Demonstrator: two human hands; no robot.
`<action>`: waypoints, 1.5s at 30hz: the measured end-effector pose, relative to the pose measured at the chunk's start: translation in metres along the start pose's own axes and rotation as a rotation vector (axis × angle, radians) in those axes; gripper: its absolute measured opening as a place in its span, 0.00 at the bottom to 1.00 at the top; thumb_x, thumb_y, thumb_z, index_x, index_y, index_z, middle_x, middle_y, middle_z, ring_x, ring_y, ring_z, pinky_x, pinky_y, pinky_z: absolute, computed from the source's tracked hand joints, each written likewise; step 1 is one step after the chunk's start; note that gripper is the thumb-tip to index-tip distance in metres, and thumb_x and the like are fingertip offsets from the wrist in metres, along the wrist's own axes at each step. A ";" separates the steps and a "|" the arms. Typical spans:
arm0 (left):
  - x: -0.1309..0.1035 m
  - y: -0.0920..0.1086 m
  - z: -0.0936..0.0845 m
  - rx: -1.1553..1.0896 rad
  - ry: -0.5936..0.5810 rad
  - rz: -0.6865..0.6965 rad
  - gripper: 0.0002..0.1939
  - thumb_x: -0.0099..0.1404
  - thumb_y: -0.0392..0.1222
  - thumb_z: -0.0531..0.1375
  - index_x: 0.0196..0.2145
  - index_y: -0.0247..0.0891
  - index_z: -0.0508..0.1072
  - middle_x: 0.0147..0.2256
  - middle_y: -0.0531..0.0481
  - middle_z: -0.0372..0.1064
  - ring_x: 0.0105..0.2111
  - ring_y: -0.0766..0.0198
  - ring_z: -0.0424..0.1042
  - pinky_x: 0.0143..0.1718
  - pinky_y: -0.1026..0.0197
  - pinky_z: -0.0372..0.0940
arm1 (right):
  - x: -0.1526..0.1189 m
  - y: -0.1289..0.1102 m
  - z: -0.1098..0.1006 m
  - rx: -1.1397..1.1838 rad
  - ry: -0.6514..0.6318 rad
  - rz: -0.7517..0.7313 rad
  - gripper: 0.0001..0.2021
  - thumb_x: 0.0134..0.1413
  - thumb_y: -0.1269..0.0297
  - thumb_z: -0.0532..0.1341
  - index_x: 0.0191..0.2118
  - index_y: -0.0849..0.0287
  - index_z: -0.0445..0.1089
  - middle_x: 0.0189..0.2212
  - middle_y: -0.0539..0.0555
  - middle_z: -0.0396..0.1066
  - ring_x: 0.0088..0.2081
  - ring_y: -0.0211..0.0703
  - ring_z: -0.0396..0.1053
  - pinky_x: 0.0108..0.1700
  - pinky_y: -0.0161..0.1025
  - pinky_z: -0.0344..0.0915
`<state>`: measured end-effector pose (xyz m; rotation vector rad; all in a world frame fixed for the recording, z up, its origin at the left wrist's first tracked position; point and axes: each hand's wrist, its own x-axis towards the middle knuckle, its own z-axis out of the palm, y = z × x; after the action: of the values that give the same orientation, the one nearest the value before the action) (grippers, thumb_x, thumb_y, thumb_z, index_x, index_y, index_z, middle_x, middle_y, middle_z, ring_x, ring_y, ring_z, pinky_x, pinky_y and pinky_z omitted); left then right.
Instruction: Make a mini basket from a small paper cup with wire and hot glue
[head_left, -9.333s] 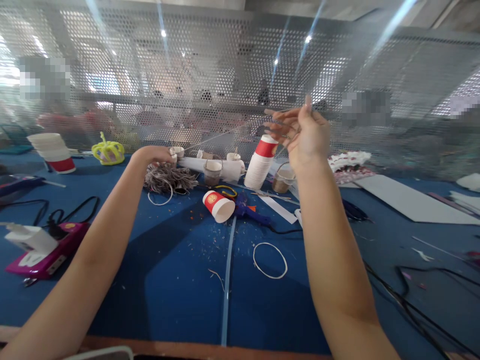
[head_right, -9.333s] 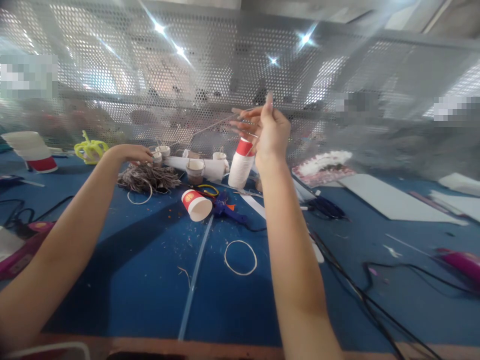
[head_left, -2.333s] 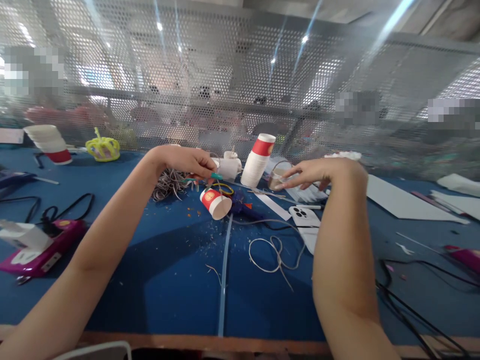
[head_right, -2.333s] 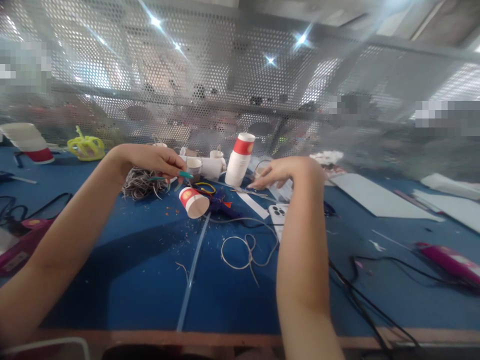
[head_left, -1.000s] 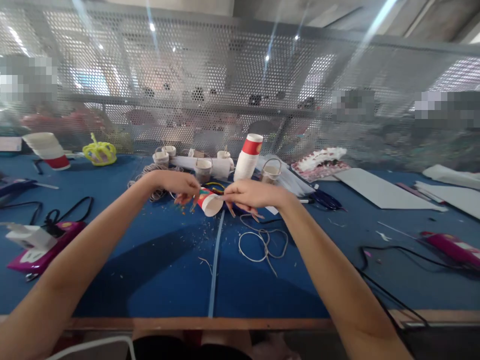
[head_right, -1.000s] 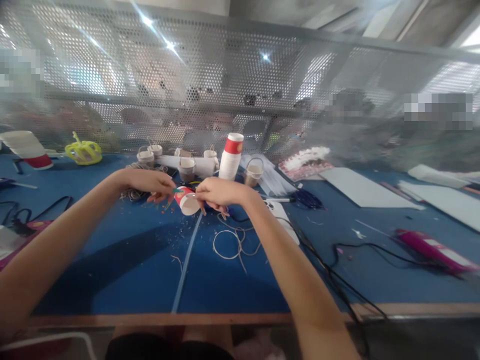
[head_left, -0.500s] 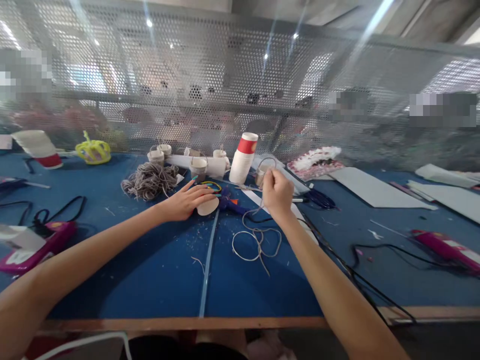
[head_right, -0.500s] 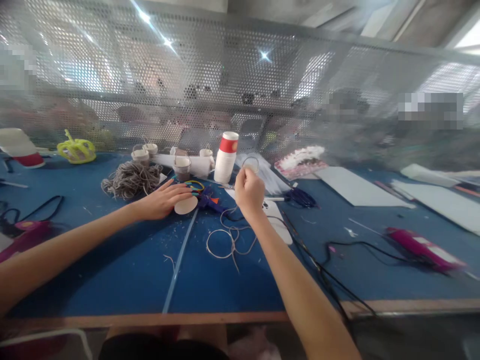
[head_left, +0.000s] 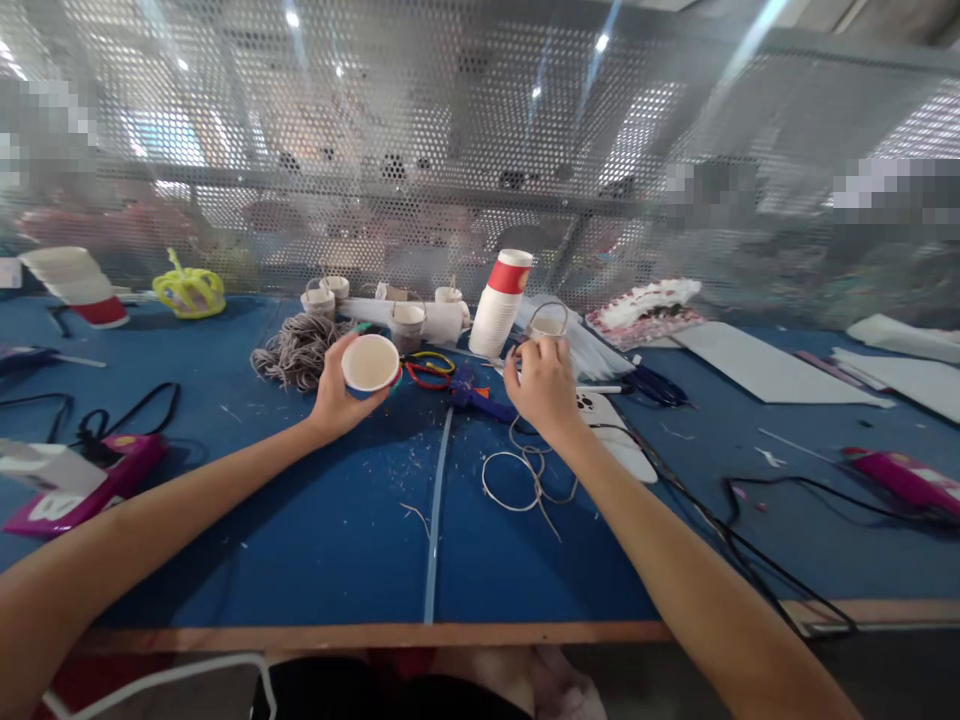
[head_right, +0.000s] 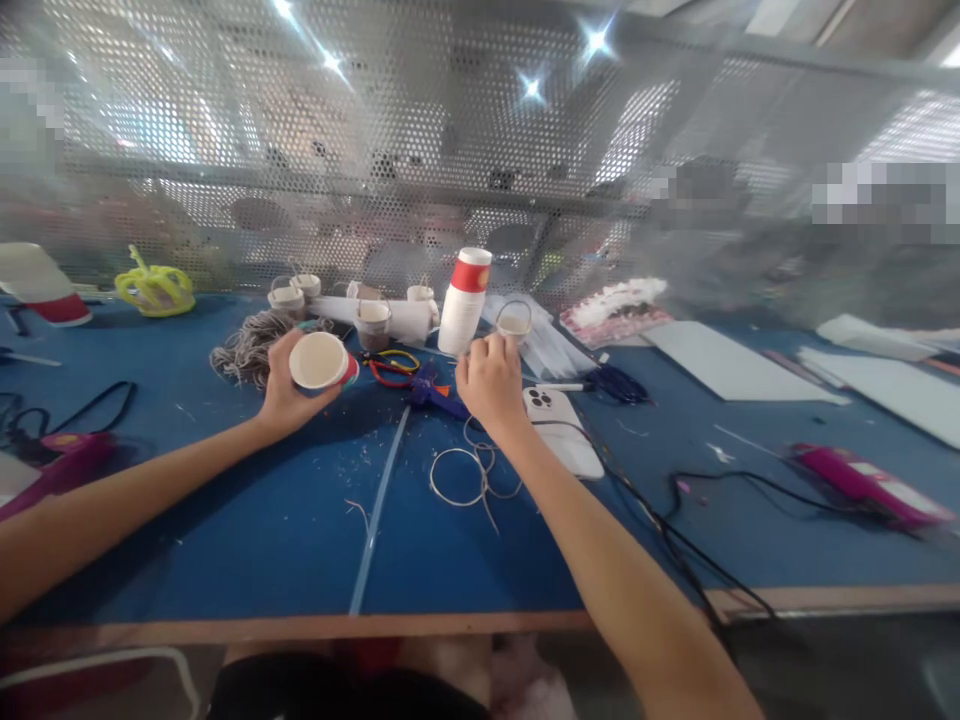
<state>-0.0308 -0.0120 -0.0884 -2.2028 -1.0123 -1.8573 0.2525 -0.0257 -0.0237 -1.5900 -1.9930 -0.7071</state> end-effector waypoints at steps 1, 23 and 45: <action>0.000 -0.004 0.001 -0.081 0.024 -0.122 0.44 0.47 0.43 0.68 0.57 0.42 0.51 0.51 0.42 0.57 0.51 0.51 0.63 0.53 0.45 0.60 | 0.000 -0.001 0.002 0.051 0.007 -0.079 0.14 0.58 0.65 0.48 0.35 0.68 0.68 0.35 0.66 0.65 0.44 0.57 0.60 0.48 0.52 0.59; 0.008 -0.014 0.011 -0.893 -0.014 -0.873 0.36 0.41 0.41 0.68 0.49 0.38 0.64 0.41 0.48 0.70 0.40 0.58 0.70 0.46 0.53 0.66 | 0.096 -0.087 0.050 0.154 -0.767 -0.154 0.13 0.51 0.62 0.58 0.35 0.67 0.73 0.34 0.65 0.75 0.36 0.49 0.72 0.32 0.36 0.61; 0.003 0.005 -0.001 -0.858 -0.299 -0.884 0.25 0.44 0.43 0.68 0.40 0.35 0.69 0.33 0.47 0.74 0.30 0.59 0.73 0.34 0.55 0.70 | -0.013 -0.069 -0.009 0.314 -0.062 -0.123 0.18 0.51 0.51 0.53 0.37 0.63 0.63 0.34 0.63 0.67 0.37 0.51 0.65 0.36 0.43 0.61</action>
<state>-0.0288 -0.0151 -0.0837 -2.8203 -1.6881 -2.7846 0.1877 -0.0541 -0.0327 -1.3281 -2.1383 -0.3686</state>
